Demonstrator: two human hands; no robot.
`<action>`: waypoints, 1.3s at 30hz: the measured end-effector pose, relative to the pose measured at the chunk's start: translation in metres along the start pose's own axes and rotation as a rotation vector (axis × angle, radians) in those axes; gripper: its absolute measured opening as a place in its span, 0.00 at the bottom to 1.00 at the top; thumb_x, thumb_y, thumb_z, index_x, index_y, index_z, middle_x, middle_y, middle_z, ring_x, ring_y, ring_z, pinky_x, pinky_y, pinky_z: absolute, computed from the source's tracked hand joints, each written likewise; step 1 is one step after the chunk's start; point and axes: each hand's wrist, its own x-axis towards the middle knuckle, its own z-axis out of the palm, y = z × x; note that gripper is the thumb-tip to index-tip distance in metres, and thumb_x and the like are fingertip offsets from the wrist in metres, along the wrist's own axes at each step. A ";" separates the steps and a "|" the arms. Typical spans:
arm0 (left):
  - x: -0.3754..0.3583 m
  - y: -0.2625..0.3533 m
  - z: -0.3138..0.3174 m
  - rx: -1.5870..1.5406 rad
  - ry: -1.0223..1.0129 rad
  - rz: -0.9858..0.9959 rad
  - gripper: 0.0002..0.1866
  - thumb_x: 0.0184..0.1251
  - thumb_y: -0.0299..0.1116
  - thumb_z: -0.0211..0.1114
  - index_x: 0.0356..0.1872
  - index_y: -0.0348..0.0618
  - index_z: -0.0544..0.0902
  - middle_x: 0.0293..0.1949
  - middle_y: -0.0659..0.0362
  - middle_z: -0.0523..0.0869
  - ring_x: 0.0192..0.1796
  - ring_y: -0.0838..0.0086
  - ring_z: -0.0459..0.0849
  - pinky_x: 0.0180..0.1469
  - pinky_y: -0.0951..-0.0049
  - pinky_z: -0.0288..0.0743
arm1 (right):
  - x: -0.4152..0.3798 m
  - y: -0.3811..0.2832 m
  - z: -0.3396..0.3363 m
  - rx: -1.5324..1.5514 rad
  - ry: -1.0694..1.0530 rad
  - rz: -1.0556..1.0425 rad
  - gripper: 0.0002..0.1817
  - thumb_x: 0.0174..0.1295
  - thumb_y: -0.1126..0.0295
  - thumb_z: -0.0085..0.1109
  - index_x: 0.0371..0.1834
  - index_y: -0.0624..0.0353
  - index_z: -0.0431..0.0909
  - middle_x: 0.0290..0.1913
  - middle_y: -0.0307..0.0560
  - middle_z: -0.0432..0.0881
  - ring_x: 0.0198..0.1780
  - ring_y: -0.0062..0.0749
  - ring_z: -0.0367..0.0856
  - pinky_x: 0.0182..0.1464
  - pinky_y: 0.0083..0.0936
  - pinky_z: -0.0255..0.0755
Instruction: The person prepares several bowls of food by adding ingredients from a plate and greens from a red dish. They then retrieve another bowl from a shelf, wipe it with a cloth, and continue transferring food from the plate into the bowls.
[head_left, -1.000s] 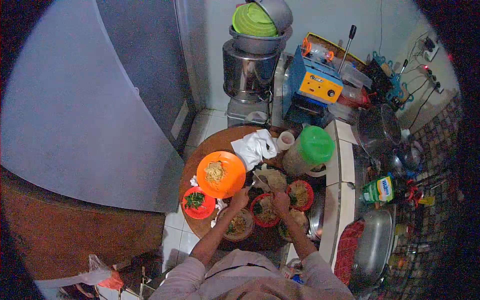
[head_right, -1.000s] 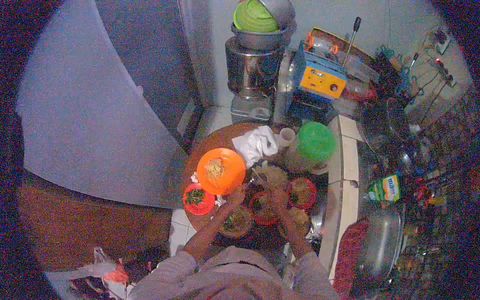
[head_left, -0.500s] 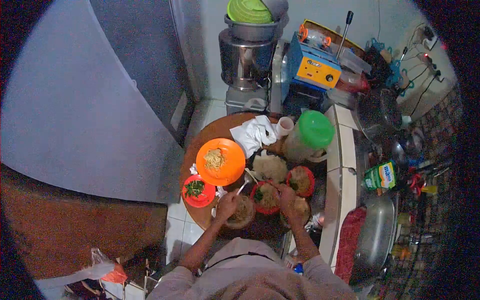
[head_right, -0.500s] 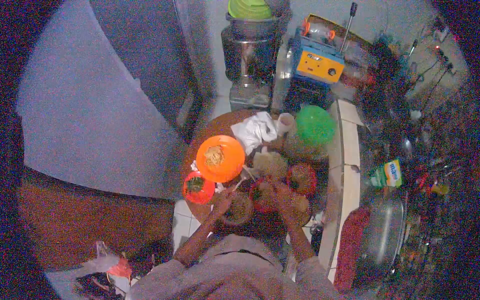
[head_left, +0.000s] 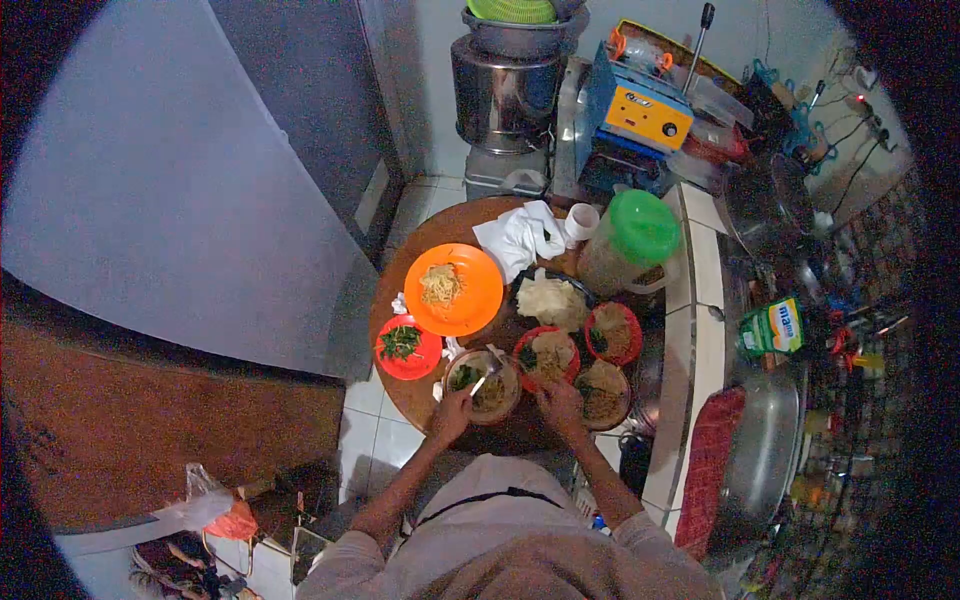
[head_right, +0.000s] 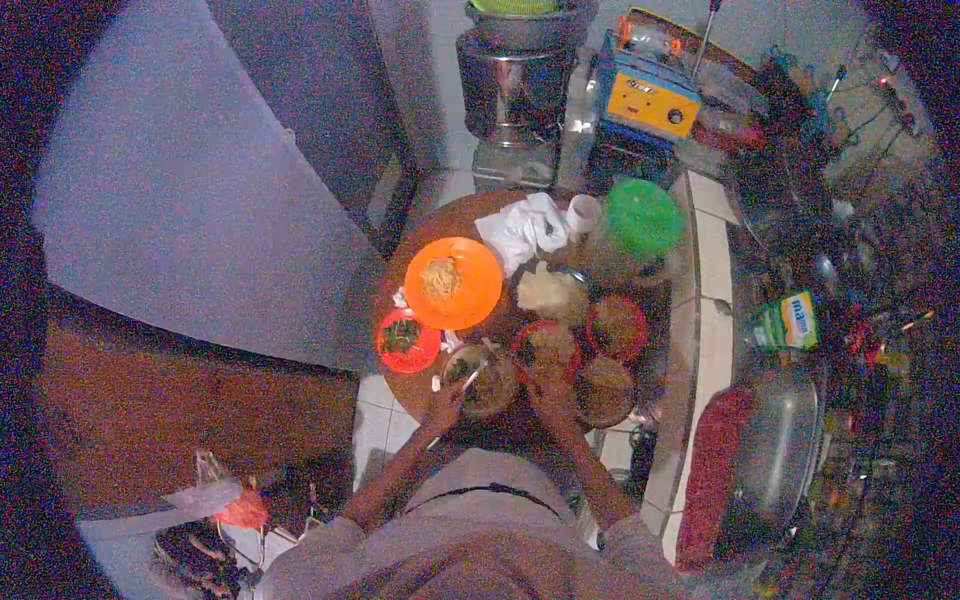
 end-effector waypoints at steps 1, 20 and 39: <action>0.000 -0.009 0.006 0.007 -0.001 -0.018 0.14 0.53 0.29 0.50 0.41 0.40 0.75 0.28 0.44 0.76 0.31 0.55 0.77 0.33 0.62 0.69 | -0.001 -0.004 -0.006 -0.004 -0.031 0.030 0.12 0.51 0.67 0.50 0.39 0.51 0.76 0.39 0.53 0.76 0.38 0.47 0.75 0.40 0.38 0.70; -0.031 0.021 -0.010 -0.036 -0.122 -0.168 0.17 0.55 0.31 0.50 0.47 0.44 0.73 0.31 0.46 0.79 0.35 0.57 0.79 0.38 0.62 0.71 | -0.034 -0.002 0.011 0.004 -0.136 0.241 0.13 0.51 0.68 0.50 0.40 0.54 0.75 0.34 0.53 0.77 0.36 0.44 0.76 0.37 0.35 0.70; -0.035 -0.011 -0.002 -0.096 -0.122 -0.154 0.15 0.59 0.31 0.48 0.47 0.45 0.74 0.25 0.56 0.80 0.28 0.71 0.77 0.35 0.73 0.70 | -0.048 0.040 0.066 0.621 -0.161 0.574 0.10 0.54 0.73 0.48 0.36 0.65 0.76 0.26 0.40 0.77 0.29 0.23 0.73 0.34 0.20 0.67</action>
